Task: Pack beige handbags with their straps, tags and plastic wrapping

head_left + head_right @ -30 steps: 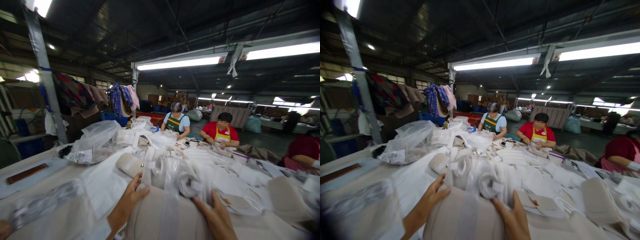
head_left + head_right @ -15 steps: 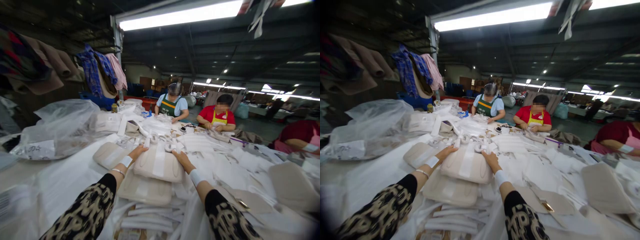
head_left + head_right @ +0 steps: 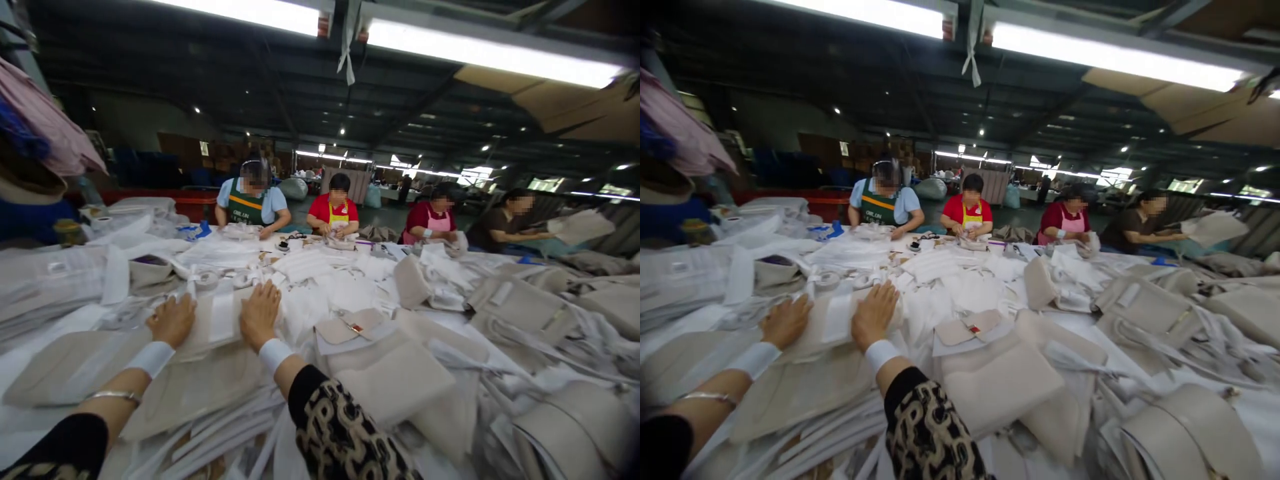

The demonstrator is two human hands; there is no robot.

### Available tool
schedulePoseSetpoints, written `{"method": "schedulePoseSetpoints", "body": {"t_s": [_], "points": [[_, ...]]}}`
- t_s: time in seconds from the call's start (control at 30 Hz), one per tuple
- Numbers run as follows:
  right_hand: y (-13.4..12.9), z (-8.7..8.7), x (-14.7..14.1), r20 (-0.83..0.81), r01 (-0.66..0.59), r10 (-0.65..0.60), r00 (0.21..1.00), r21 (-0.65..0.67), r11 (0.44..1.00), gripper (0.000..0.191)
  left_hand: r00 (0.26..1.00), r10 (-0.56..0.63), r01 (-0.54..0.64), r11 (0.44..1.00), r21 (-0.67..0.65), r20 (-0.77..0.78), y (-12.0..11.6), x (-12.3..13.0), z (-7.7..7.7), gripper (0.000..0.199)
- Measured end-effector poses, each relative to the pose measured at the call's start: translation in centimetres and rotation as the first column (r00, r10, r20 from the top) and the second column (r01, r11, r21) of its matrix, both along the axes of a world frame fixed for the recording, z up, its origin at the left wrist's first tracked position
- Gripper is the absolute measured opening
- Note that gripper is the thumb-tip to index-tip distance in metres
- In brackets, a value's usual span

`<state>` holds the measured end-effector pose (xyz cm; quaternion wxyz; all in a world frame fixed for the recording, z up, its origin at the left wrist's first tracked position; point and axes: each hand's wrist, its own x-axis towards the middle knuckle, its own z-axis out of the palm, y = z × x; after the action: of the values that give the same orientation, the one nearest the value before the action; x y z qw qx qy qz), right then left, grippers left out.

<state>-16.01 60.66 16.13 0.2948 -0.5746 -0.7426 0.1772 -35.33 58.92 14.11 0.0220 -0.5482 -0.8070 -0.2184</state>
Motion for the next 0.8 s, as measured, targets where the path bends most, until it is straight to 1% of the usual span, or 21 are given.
{"method": "schedulePoseSetpoints", "body": {"t_s": [0.03,0.07,0.1,0.13,0.17,0.2,0.23,0.27,0.3,0.33,0.37,0.4,0.43,0.47,0.5,0.53,0.6,0.67,0.73,0.77,0.8], "points": [[-2.7,-0.4,0.0,-0.009,-0.042,0.042,0.999,0.007,0.999,0.054,0.999,0.017,-0.017,1.0,0.005,-0.032,-0.4,0.9,-0.1,0.04],[-5.7,-1.1,0.3,-0.021,-0.095,0.095,0.995,0.014,0.995,0.051,0.998,0.023,-0.023,1.0,0.008,-0.053,-0.9,1.8,-0.2,0.04],[-8.9,-2.1,0.9,-0.083,-0.193,0.196,0.977,0.035,0.981,0.049,0.997,0.018,-0.017,1.0,0.013,-0.074,-1.4,2.7,-0.2,0.041],[-12.1,-3.4,2.0,-0.158,-0.277,0.282,0.946,0.052,0.959,0.047,0.995,0.004,-0.002,1.0,0.016,-0.099,-1.9,3.6,-0.3,0.042],[-15.0,-4.6,3.4,-0.226,-0.381,0.4,0.888,0.124,0.916,0.048,0.992,-0.01,0.012,1.0,0.021,-0.123,-2.5,4.5,-0.3,0.043],[-17.5,-5.6,5.4,-0.296,-0.446,0.493,0.818,0.214,0.869,0.053,0.989,-0.018,0.022,0.999,0.026,-0.148,-3.2,5.4,-0.3,0.044],[-19.3,-6.2,7.7,-0.356,-0.483,0.563,0.746,0.292,0.825,0.058,0.984,-0.031,0.038,0.999,0.036,-0.175,-3.9,6.3,-0.2,0.045],[-20.3,-6.3,10.5,-0.414,-0.464,0.558,0.719,0.313,0.829,0.061,0.978,-0.058,0.069,0.996,0.052,-0.201,-4.7,7.4,-0.1,0.044],[-20.5,-5.9,13.6,-0.416,-0.48,0.573,0.706,0.314,0.819,0.059,0.97,-0.099,0.118,0.991,0.071,-0.22,-5.5,8.5,0.0,0.044],[-19.8,-5.0,16.9,-0.401,-0.471,0.546,0.736,0.277,0.838,0.052,0.96,-0.164,0.19,0.977,0.095,-0.227,-6.3,9.8,0.0,0.044],[-18.3,-3.8,20.3,-0.392,-0.404,0.46,0.797,0.221,0.888,0.045,0.947,-0.246,0.273,0.955,0.112,-0.208,-7.0,11.1,0.0,0.044],[-16.3,-2.4,23.7,-0.385,-0.315,0.362,0.849,0.183,0.931,0.038,0.931,-0.33,0.35,0.929,0.12,-0.159,-7.6,12.6,-0.1,0.045],[-13.8,-0.9,26.9,-0.398,-0.191,0.232,0.887,0.142,0.971,0.033,0.911,-0.402,0.411,0.904,0.119,-0.089,-8.1,14.2,-0.2,0.045],[-11.2,0.4,29.8,-0.409,-0.067,0.084,0.909,0.055,0.996,0.031,0.891,-0.454,0.452,0.885,0.106,-0.011,-8.4,15.8,-0.3,0.045],[-8.6,1.5,32.2,-0.408,0.076,-0.102,0.907,-0.078,0.994,0.03,0.876,-0.481,0.476,0.875,0.091,0.044,-8.4,17.4,-0.5,0.044],[-6.2,2.4,34.2,-0.388,0.156,-0.2,0.9,-0.143,0.977,0.031,0.863,-0.497,0.492,0.867,0.075,0.089,-8.2,19.1,-0.5,0.042],[-2.4,3.0,36.8,-0.338,0.217,-0.301,0.892,-0.264,0.94,0.027,0.843,-0.517,0.517,0.855,0.045,0.146,-7.3,22.5,-0.4,0.037],[0.2,2.4,37.7,-0.291,0.214,-0.336,0.896,-0.38,0.9,0.025,0.817,-0.543,0.55,0.835,0.021,0.194,-5.7,25.9,0.2,0.034],[1.8,1.4,37.7,-0.256,0.193,-0.348,0.902,-0.482,0.855,0.03,0.787,-0.573,0.589,0.808,-0.002,0.228,-4.1,29.5,1.1,0.033],[2.3,0.9,37.6,-0.247,0.179,-0.344,0.906,-0.513,0.84,0.032,0.773,-0.587,0.608,0.794,-0.015,0.241,-3.4,31.3,1.6,0.033],[2.8,0.4,37.4,-0.247,0.165,-0.334,0.91,-0.523,0.836,0.032,0.76,-0.599,0.624,0.78,-0.03,0.253,-2.8,33.1,2.0,0.033]]}}
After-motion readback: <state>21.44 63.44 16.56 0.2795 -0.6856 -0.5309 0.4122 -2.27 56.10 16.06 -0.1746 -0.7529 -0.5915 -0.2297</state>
